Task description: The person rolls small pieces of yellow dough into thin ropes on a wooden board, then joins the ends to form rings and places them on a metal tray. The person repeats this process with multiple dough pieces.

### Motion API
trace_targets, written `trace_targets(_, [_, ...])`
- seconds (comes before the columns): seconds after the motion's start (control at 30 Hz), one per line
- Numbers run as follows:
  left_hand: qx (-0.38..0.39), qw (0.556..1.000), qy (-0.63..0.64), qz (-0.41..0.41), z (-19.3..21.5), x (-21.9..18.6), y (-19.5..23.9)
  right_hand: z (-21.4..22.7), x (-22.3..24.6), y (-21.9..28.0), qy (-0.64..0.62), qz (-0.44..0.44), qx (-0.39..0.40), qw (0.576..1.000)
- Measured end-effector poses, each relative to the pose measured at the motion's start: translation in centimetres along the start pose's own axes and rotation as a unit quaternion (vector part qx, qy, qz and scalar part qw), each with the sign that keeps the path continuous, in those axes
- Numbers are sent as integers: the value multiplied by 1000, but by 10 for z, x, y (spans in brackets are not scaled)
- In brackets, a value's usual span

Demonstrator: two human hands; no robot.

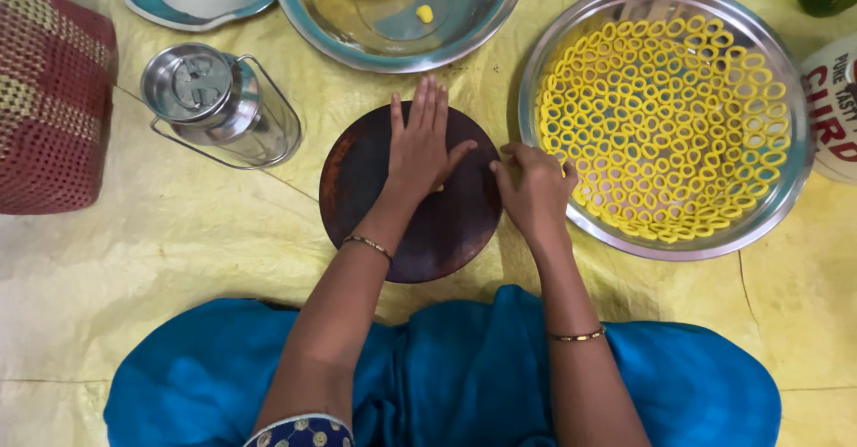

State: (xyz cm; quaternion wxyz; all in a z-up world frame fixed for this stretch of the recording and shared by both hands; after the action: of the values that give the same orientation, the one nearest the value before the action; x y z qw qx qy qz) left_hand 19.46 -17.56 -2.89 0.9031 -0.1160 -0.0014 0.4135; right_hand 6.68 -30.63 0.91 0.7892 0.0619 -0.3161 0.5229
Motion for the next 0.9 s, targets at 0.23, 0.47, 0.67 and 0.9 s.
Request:
trace_targets(0.23, [106,989,-32,-98,6,-50,98,-8,-1,1,-2,-1,12,1000])
trace_targets(0.47, [86,980,105,-147,45,-73,185,-8,11,8,6,22,0,1000])
trace_targets(0.67, [51,993,90,-55,24,-60,136,-6,13,6,5,23,-7,1000])
trace_targets(0.9, [30,999,23,5,-19,-14,-7,-7,10,2,48,30,5,998])
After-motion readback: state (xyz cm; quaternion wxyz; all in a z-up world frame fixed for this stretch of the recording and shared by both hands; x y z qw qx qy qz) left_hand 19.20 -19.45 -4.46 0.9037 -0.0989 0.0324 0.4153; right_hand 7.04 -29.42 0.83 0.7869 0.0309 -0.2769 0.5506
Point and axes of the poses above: each hand's wrist, its own y-axis away from the middle knuckle, its own z-axis out of the back of the hand, x = y × z, the point moved 8 cm from there along -y, towards the middle knuckle, and after that the axes turned 2 degrees about y, right-handed, at the moved point
